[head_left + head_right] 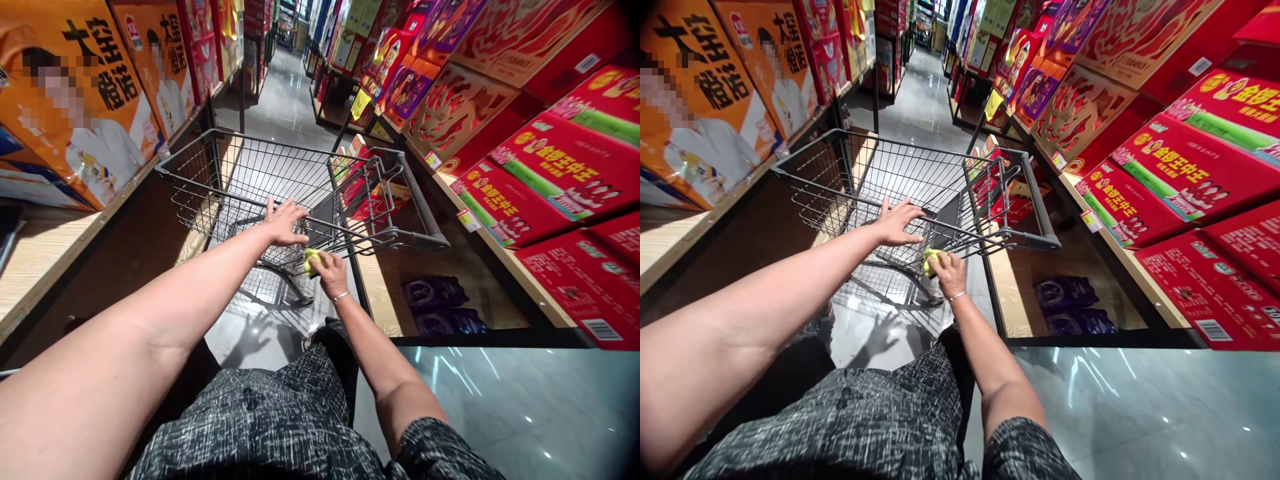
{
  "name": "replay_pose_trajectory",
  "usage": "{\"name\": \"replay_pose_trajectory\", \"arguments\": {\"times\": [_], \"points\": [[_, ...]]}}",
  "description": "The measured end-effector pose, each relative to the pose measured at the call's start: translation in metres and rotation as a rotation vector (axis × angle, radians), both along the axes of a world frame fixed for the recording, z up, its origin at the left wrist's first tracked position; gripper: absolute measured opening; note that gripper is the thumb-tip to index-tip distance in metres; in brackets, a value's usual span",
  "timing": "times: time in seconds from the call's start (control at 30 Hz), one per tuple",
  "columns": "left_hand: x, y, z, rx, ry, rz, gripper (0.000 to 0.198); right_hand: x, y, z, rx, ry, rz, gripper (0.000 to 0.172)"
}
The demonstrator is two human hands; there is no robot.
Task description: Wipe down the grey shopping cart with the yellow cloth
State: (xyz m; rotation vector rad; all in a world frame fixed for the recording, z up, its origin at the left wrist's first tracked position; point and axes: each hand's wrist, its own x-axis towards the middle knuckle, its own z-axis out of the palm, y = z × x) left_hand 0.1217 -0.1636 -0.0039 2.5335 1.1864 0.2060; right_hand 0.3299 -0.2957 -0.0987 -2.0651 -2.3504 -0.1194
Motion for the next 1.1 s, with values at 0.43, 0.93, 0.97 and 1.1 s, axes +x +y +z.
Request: {"name": "replay_pose_trajectory", "arguments": {"times": [0.43, 0.93, 0.97, 1.1], "points": [[-0.001, -0.007, -0.004, 0.078, 0.058, 0.047, 0.081, -0.041, 0.026, 0.105, 0.185, -0.054, -0.199, 0.055], [-0.029, 0.032, -0.002, 0.031, 0.001, 0.030, 0.052, 0.086, -0.070, 0.136, 0.568, -0.294, -0.104, 0.032], [-0.029, 0.031, 0.000, 0.029, 0.026, 0.040, 0.052, 0.087, -0.076, 0.146, 0.594, -0.284, -0.166, 0.032], [-0.013, 0.011, 0.009, 0.040, 0.090, 0.096, 0.066, 0.080, -0.076, 0.185, 0.578, -0.174, -0.395, 0.045]]}}
